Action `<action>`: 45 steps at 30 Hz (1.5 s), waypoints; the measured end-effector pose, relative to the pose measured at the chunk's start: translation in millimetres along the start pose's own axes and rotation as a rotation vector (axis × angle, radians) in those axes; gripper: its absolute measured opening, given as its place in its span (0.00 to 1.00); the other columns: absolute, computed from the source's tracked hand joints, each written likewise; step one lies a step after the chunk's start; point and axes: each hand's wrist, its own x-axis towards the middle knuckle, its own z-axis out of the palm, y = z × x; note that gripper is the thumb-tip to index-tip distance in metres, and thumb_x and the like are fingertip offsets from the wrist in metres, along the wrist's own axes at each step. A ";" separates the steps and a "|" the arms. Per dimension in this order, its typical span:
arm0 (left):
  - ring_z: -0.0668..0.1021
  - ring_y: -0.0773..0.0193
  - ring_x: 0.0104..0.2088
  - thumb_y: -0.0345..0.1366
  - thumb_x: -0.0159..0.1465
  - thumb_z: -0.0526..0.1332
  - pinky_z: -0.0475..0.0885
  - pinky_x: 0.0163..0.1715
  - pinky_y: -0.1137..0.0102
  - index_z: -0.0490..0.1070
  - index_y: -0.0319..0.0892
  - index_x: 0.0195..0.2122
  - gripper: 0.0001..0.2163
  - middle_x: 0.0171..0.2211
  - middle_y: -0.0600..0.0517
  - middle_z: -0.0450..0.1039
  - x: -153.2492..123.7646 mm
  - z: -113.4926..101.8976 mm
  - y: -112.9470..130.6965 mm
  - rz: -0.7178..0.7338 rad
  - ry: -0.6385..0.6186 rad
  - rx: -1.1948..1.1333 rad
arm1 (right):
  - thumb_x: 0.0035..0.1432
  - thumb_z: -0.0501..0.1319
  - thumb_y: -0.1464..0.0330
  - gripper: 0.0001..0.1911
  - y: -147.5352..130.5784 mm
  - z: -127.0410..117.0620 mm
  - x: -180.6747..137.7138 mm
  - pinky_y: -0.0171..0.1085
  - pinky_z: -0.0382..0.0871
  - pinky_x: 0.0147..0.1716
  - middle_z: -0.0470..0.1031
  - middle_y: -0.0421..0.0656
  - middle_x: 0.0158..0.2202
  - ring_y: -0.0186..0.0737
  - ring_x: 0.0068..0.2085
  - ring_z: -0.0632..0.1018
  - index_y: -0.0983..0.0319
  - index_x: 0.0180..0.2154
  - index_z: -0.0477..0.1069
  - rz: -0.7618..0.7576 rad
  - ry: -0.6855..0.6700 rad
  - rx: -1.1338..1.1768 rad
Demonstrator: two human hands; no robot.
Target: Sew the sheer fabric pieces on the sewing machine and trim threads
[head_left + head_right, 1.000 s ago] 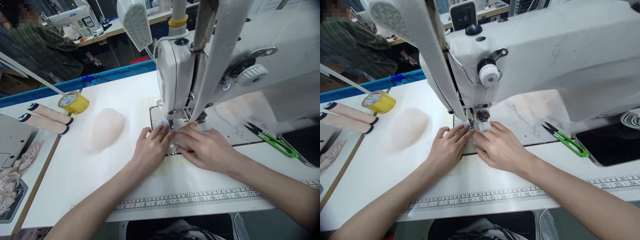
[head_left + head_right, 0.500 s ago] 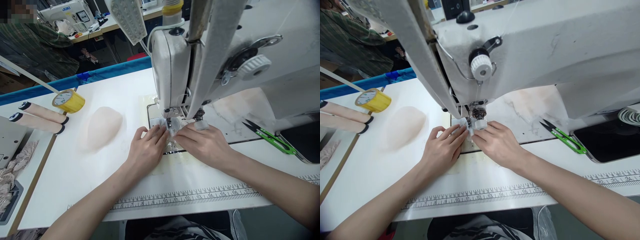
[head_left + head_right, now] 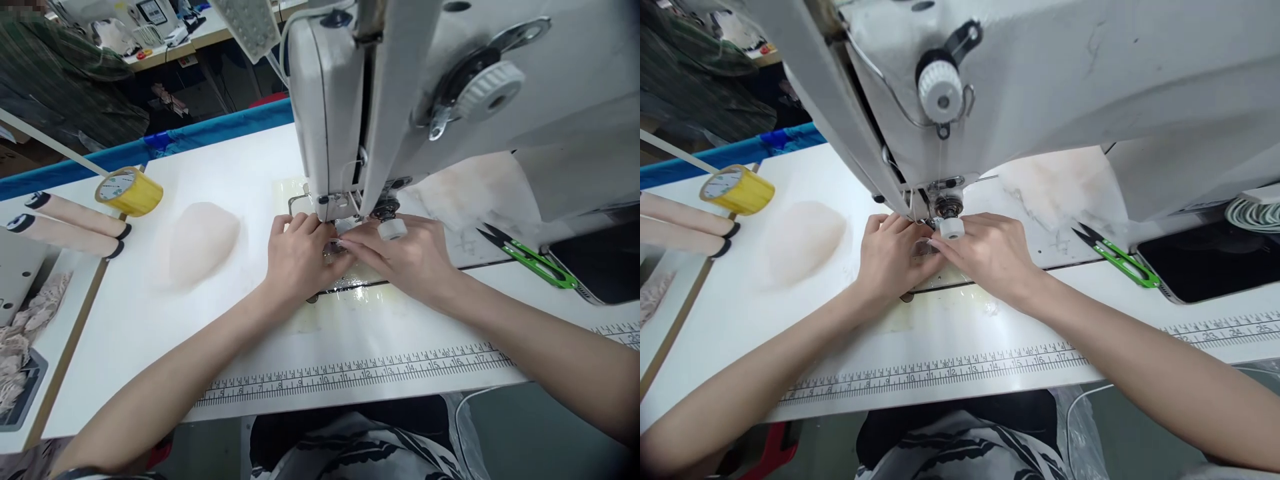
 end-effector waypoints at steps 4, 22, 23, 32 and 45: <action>0.75 0.60 0.35 0.33 0.61 0.61 0.63 0.45 0.60 0.74 0.45 0.33 0.03 0.29 0.54 0.75 -2.0 7.2 -0.4 -0.058 0.011 -0.020 | 0.69 0.54 0.59 0.22 -0.2 1.2 0.1 0.34 0.54 0.23 0.74 0.38 0.21 0.32 0.23 0.68 0.57 0.28 0.80 0.036 -0.058 -0.011; 0.75 0.61 0.39 0.34 0.67 0.59 0.64 0.45 0.61 0.76 0.44 0.34 0.07 0.36 0.53 0.78 -7.6 -9.6 -7.9 0.127 -0.026 -0.096 | 0.69 0.55 0.59 0.22 -1.9 -0.4 -3.5 0.36 0.53 0.23 0.71 0.38 0.18 0.33 0.22 0.66 0.59 0.27 0.79 0.116 -0.128 0.116; 0.75 0.60 0.39 0.34 0.67 0.59 0.65 0.45 0.61 0.77 0.45 0.36 0.07 0.37 0.52 0.78 -9.5 -12.1 -9.3 0.167 -0.036 -0.088 | 0.68 0.56 0.60 0.19 -2.7 -1.8 -4.8 0.36 0.54 0.23 0.72 0.37 0.19 0.32 0.22 0.67 0.59 0.29 0.79 0.095 -0.128 0.139; 0.76 0.56 0.51 0.31 0.66 0.60 0.67 0.50 0.60 0.75 0.41 0.48 0.10 0.50 0.49 0.78 -41.0 -17.4 -6.0 0.392 0.049 0.149 | 0.62 0.59 0.78 0.10 -8.9 -6.7 -16.5 0.38 0.69 0.43 0.82 0.40 0.38 0.37 0.43 0.79 0.62 0.34 0.78 -0.205 -0.113 0.169; 0.76 0.55 0.55 0.33 0.68 0.59 0.64 0.54 0.58 0.72 0.41 0.53 0.13 0.49 0.47 0.78 -42.2 -20.5 -6.7 0.361 -0.042 0.146 | 0.62 0.59 0.77 0.09 -7.0 -4.8 -18.5 0.39 0.72 0.48 0.82 0.40 0.40 0.37 0.41 0.80 0.62 0.36 0.78 -0.210 -0.129 0.148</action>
